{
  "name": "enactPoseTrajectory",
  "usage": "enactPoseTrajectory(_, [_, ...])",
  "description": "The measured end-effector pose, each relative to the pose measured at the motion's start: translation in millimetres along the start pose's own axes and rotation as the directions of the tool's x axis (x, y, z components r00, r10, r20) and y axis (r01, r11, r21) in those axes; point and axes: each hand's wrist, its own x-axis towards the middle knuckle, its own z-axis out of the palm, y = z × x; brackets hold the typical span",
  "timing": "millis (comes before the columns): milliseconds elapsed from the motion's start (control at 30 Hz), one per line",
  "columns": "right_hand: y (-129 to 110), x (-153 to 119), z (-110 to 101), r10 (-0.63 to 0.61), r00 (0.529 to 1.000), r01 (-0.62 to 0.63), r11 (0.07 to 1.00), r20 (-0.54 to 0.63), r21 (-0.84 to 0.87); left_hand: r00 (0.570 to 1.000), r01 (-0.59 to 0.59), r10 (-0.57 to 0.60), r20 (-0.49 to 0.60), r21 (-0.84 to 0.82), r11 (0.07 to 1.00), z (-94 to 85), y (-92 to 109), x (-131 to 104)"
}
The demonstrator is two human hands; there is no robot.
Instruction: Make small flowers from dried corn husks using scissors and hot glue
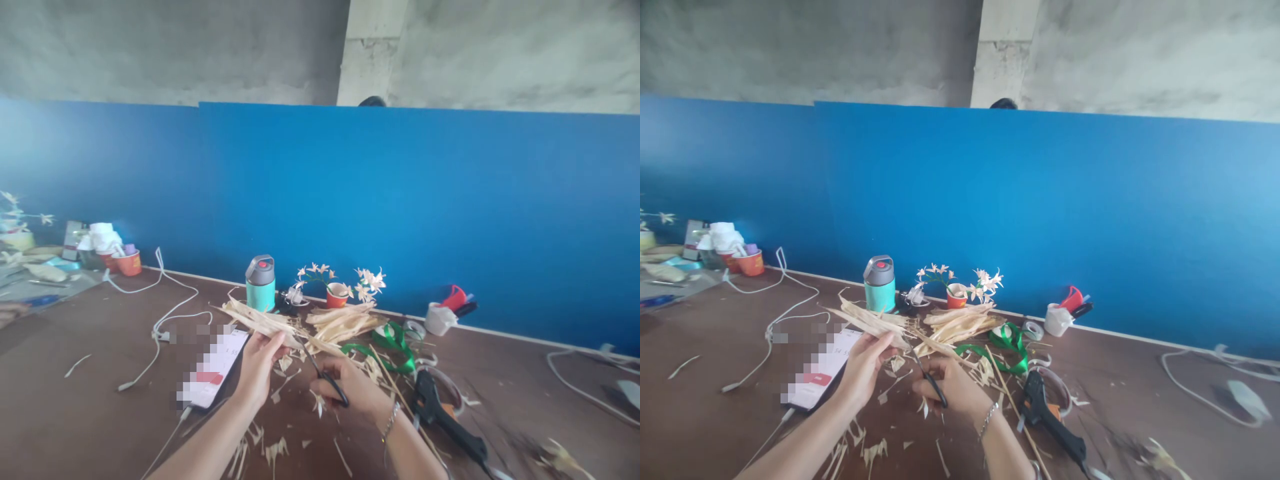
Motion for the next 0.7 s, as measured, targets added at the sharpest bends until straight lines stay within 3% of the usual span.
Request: enactPoseTrajectory(700, [1.7,0.0,-0.6,-0.004,1.0,0.004,1.0,-0.008,-0.015,1.0,0.007,-0.007,0.006,-0.003,1.0,0.3,-0.4,0.7])
